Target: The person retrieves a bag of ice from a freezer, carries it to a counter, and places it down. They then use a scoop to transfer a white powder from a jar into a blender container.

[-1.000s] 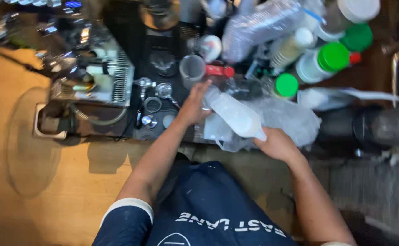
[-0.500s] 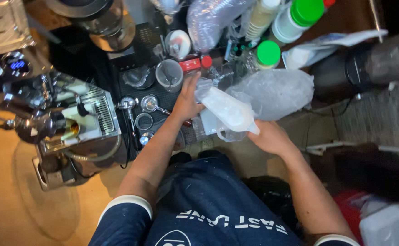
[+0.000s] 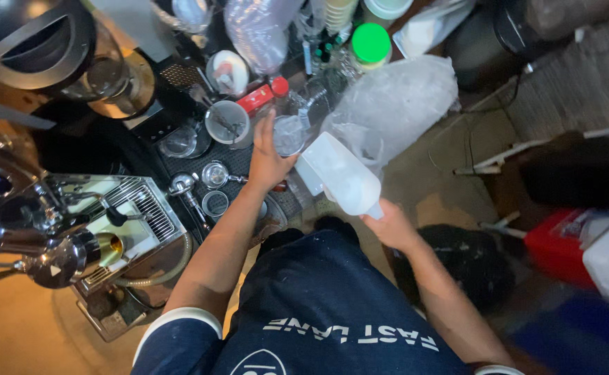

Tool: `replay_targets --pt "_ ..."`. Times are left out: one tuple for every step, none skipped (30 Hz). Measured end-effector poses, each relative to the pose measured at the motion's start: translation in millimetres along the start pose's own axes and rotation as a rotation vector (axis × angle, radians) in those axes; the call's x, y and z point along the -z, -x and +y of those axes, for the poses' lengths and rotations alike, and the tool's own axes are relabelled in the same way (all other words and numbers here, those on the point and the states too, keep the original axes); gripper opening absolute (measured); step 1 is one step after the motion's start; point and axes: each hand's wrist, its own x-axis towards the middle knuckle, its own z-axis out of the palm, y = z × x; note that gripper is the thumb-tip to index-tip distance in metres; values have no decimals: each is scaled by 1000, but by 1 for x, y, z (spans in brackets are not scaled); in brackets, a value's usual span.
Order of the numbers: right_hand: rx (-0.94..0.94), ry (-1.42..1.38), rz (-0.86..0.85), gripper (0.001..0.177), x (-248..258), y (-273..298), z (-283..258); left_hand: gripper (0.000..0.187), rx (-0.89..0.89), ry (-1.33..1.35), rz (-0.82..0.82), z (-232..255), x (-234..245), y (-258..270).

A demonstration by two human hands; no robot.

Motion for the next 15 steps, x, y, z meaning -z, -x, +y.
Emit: replay_targets --pt "-15 -64 5 31 -6 7 4 116 -22 -14 6 2 2 0" --pt "-42 -57 23 32 -12 15 7 114 -36 -45 15 5 4 2" --pt "-69 -50 41 33 -17 22 10 112 -50 -76 24 8 7 4" --pt "-94 -43 62 34 -19 29 13 110 -68 -106 33 13 10 3" --pt "-131 -23 61 35 -20 39 16 105 -64 -129 21 20 13 7" --pt "-164 -6 61 36 -21 50 19 100 -63 -154 10 29 17 12" --pt "-199 11 60 37 -23 60 21 95 -62 -179 0 37 20 12" --pt "-243 -30 50 37 -26 69 23 89 -134 -227 -32 45 20 8" --pt "-286 -71 40 37 -29 76 25 83 -207 -274 -63 54 19 4" --pt "-329 -113 26 36 -33 83 26 77 -278 -321 -93 64 17 2" --pt "-375 -97 27 36 -37 87 27 74 -323 -258 -144 74 11 -6" --pt "-417 -80 27 35 -42 85 27 70 -368 -194 -190 84 0 -20" --pt "-460 -63 26 35 -46 82 25 78 -402 -196 -275 93 -12 -34" --pt "-337 -88 99 35 -52 77 23 86 -435 -197 -360 103 -28 -51" --pt "-213 -111 172 34 -58 69 20 75 -449 -318 -467 114 -46 -68"
